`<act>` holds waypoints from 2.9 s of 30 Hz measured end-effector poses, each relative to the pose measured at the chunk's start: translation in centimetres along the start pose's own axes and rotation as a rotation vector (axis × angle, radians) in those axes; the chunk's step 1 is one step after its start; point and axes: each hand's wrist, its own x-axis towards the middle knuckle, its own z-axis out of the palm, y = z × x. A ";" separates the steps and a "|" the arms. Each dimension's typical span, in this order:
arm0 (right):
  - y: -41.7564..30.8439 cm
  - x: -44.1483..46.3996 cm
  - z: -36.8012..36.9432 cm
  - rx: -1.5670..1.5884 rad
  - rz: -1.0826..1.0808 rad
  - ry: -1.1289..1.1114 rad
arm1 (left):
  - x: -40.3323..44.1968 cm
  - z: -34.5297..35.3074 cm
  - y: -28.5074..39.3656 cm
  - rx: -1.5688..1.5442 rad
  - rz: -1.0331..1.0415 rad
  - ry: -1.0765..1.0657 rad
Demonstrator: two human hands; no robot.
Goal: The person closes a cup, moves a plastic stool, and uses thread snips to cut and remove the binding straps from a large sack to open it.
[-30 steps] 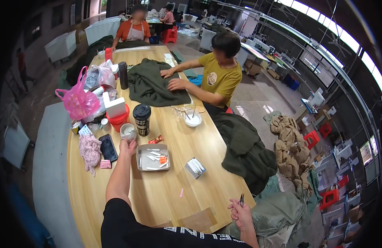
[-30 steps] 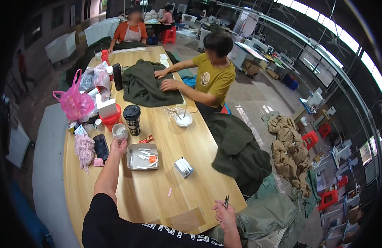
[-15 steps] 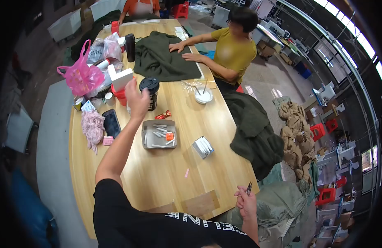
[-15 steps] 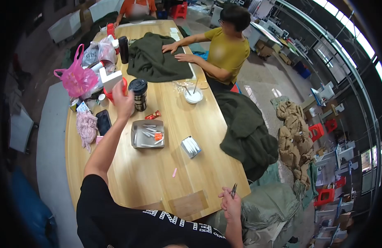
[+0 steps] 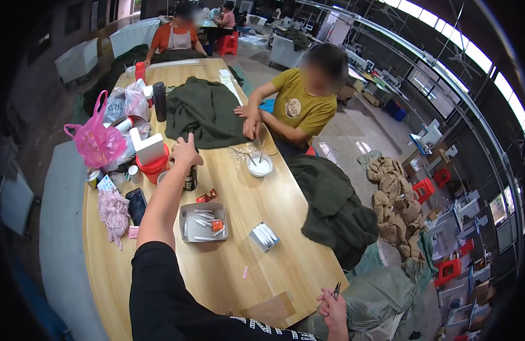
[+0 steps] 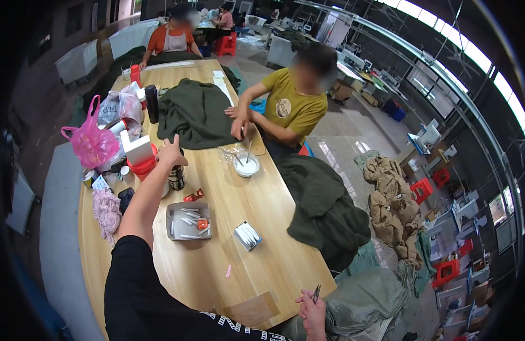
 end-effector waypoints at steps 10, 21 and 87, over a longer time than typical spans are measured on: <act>0.4 0.5 1.1 -0.007 0.025 -0.037 | 1.0 0.6 -1.0 -0.022 0.087 0.051; 0.5 1.1 2.5 -0.168 0.039 0.117 | 5.5 0.2 -0.2 -0.049 -0.007 0.157; 5.4 -1.1 7.3 -0.520 0.166 -0.520 | -22.8 13.2 -15.4 -2.150 -0.563 -0.742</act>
